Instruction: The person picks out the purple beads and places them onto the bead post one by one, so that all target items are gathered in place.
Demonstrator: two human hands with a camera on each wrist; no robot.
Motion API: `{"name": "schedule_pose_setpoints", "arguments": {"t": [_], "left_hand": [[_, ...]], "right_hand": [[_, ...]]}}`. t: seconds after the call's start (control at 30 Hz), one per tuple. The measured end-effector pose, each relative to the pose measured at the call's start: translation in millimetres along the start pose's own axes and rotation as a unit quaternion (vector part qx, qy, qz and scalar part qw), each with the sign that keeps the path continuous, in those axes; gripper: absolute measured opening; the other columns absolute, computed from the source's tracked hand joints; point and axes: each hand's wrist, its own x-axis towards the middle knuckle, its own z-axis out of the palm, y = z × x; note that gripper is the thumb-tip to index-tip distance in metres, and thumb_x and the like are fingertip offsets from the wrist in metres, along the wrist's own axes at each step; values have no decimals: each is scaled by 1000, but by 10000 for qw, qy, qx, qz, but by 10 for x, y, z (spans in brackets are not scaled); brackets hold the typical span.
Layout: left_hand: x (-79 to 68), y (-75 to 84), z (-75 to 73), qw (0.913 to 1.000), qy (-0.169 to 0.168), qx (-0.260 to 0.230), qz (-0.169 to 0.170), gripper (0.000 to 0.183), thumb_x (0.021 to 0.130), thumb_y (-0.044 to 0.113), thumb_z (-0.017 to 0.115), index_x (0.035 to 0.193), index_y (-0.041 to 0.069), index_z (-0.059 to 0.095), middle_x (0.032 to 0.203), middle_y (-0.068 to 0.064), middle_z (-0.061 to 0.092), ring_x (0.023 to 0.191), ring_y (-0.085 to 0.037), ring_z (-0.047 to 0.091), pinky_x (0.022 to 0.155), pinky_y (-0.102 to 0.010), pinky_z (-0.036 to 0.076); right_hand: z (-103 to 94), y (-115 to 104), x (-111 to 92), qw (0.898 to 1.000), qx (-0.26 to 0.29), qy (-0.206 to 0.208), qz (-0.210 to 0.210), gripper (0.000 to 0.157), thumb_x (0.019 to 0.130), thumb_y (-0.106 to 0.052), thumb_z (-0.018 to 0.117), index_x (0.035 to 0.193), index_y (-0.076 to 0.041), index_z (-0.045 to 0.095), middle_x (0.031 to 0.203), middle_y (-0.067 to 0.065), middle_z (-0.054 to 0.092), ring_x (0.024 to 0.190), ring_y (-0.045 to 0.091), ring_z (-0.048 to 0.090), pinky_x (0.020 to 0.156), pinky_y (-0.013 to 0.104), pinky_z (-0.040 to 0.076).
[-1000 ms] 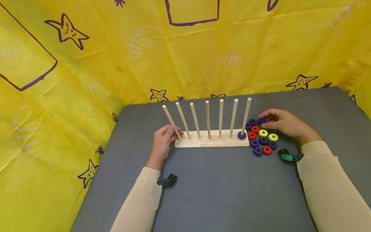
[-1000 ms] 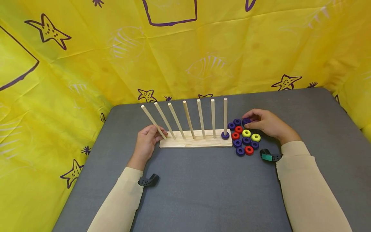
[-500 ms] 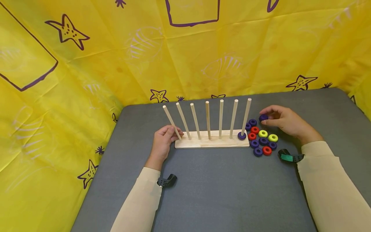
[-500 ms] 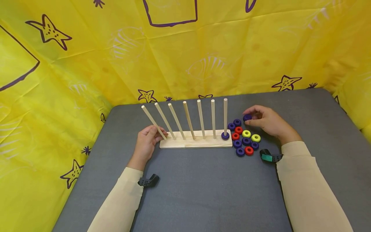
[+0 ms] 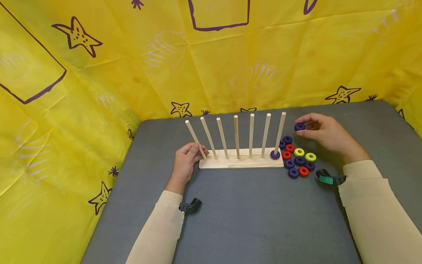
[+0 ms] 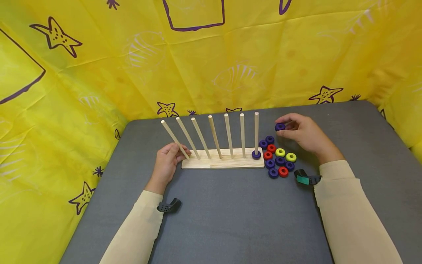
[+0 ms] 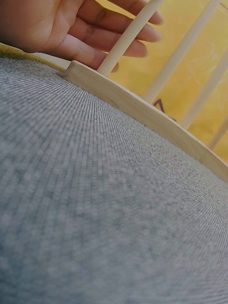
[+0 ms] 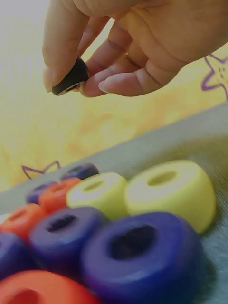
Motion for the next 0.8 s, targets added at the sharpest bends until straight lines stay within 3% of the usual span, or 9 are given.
{"name": "schedule_pose_setpoints", "arguments": {"t": [0.2,0.47,0.8], "left_hand": [[4,-5,-1,10000,-6,-7,-3,40,115,22,61,109,-17,69,101,-16,76,100,-30,76,88,-37,63],[-1,-6,-1,10000,-22,7,20,42,115,23,61,109,-18,69,101,-16,75,101,-32,75,88,-37,63],[-1,5,6,10000,-7,-40,33,38,114,22,62,106,-13,72,100,-14,76,99,-29,76,87,-36,63]], "right_hand": [[-10,-160,-47,9989,-24,308,-344,36,105,-18,78,139,-9,70,120,11,67,101,24,57,76,24,50],[-10,-451,-136,9938,342,842,-644,35,102,-13,81,134,-6,71,113,4,70,97,20,60,73,19,52],[-6,-776,-260,9759,846,1312,-1521,34,96,8,80,128,2,72,107,-1,72,92,15,67,76,15,54]]}}
